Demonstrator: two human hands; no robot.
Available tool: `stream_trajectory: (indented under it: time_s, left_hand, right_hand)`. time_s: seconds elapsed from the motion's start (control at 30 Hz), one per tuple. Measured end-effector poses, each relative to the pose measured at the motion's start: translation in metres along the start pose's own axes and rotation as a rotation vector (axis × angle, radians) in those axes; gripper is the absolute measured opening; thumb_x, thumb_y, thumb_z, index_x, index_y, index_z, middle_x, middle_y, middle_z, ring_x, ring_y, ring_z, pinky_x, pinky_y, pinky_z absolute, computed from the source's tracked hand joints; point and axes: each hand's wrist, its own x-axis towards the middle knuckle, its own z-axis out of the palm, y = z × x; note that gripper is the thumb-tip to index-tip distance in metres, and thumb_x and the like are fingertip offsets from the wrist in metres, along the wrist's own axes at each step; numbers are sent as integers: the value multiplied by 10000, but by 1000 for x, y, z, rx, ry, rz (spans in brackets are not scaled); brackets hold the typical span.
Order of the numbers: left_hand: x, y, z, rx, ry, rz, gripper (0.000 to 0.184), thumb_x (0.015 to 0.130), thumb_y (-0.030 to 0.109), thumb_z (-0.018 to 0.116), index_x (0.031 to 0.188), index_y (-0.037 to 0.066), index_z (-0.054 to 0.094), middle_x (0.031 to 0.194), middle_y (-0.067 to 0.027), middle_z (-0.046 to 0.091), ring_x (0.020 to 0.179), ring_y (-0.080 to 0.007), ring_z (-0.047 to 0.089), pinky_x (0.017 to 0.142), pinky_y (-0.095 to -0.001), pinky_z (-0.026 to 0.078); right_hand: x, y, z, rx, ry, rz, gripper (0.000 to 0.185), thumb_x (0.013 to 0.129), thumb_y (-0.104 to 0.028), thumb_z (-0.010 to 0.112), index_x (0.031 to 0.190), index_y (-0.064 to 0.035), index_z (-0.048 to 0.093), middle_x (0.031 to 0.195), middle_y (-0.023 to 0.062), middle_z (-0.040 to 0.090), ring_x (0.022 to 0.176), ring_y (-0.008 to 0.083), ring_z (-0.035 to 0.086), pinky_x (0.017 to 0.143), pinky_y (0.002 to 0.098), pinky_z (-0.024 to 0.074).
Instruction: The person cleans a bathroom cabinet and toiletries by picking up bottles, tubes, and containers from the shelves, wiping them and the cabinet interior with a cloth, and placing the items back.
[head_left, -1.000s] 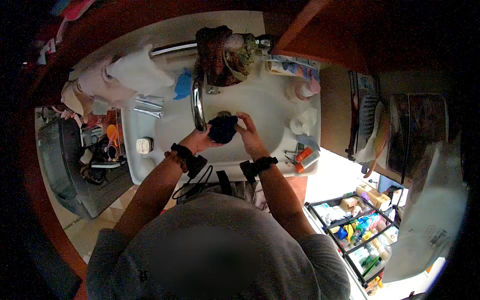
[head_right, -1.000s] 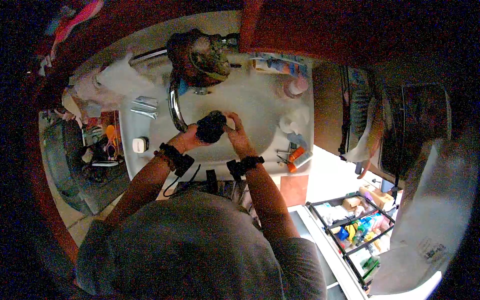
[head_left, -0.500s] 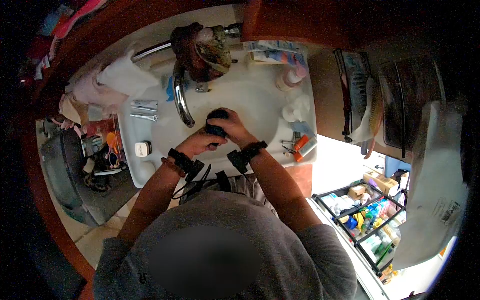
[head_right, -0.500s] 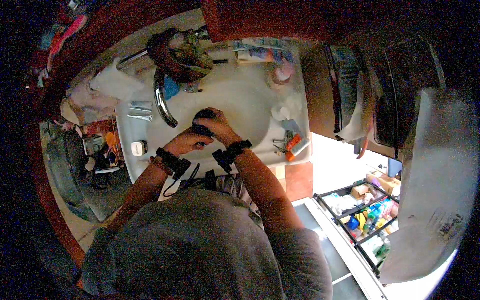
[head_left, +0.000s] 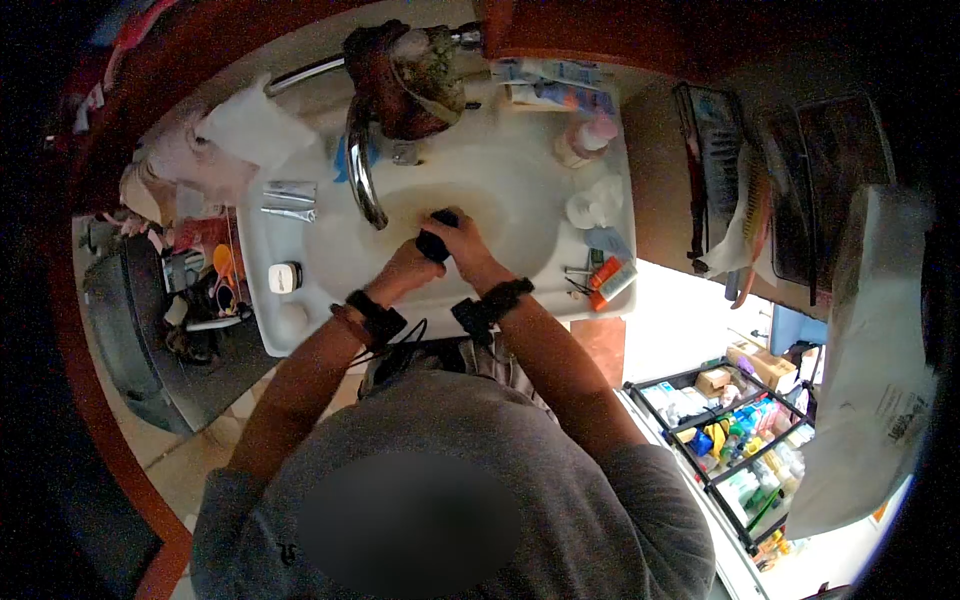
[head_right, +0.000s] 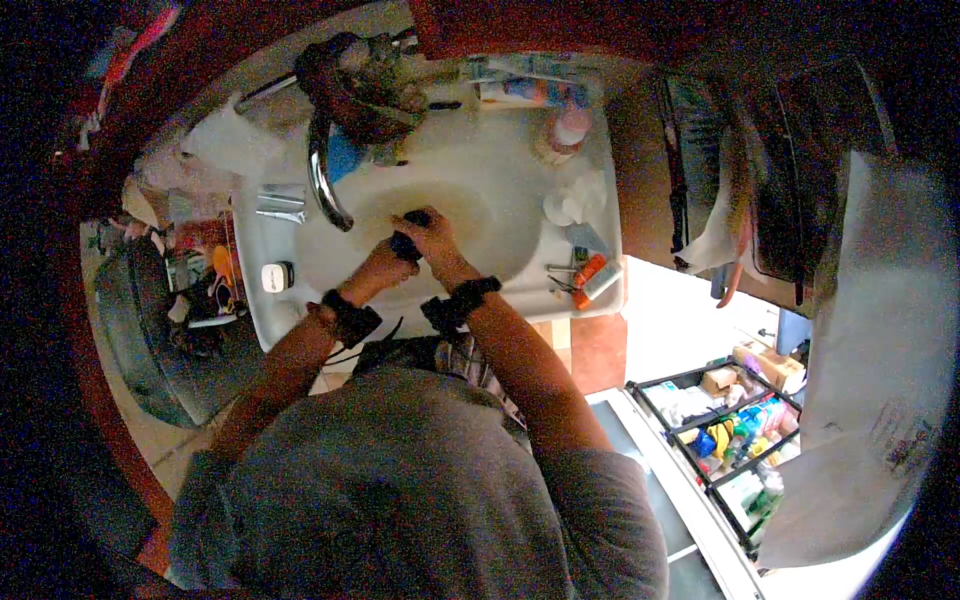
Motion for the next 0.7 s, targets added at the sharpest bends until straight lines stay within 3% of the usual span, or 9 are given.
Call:
stream_trajectory:
  time_s: [0.1,0.13,0.23,0.27,0.3,0.4,0.53,0.63,0.7]
  left_hand:
    - [-29,23,-28,-565,-444,-92,111,763,36,612,809,-20,528,677,-32,478,517,-83,421,413,-208,293]
    - [-36,25,-26,-664,-486,-128,110,770,42,612,796,-17,524,670,-29,468,515,-78,409,411,-202,279]
    - [-16,5,-14,-1093,-793,-403,127,780,53,625,755,-6,516,665,-35,453,512,-71,393,411,-192,256]
    - [-12,-5,-10,-1064,-731,-385,118,777,47,626,756,5,518,658,-28,451,507,-72,390,412,-192,256]
    - [-13,-4,-6,-1031,-671,-368,111,774,41,626,756,15,520,650,-21,449,501,-73,388,413,-192,255]
    - [-18,3,6,-873,-494,-220,110,763,42,636,758,52,526,627,-1,451,485,-77,387,417,-205,265]
    - [-18,20,17,-512,-207,-66,134,751,74,655,761,106,525,605,18,462,476,-68,390,420,-222,270]
    - [5,-7,29,-395,-95,-35,147,757,134,683,810,79,556,663,-44,553,541,-137,515,474,-278,381]
    - [29,-32,40,-27,87,248,174,786,182,676,871,66,578,750,-82,606,672,-212,583,574,-323,445]
  right_hand:
    - [-32,-20,-10,286,-182,-127,485,805,-238,702,1213,-65,504,1111,74,576,1034,205,532,916,345,413]
    - [-37,-20,-14,377,-237,-176,491,819,-232,691,1245,-94,491,1129,57,576,1048,207,533,941,342,406]
    - [-34,-16,-15,441,-452,-133,425,803,-157,693,1175,-34,527,1100,112,595,1027,234,564,929,358,434]
    - [-36,-20,-13,431,-505,-127,421,793,-150,700,1157,-21,530,1105,134,594,1023,243,572,923,360,441]
    - [-38,-26,-10,344,-410,-120,234,776,-79,690,972,-5,586,906,113,636,837,235,620,801,353,498]
    - [-33,-30,-2,296,-182,1,114,778,-86,675,802,-15,588,764,97,622,721,220,611,689,341,502]
    - [-21,-28,2,321,31,37,140,788,-116,661,717,-20,587,698,93,599,643,204,589,612,334,480]
    - [-3,-9,-3,177,109,30,162,799,-134,645,729,4,594,698,89,593,625,197,578,589,335,470]
    - [12,10,-3,47,192,31,165,801,-131,632,754,24,600,709,92,598,609,198,572,573,342,464]
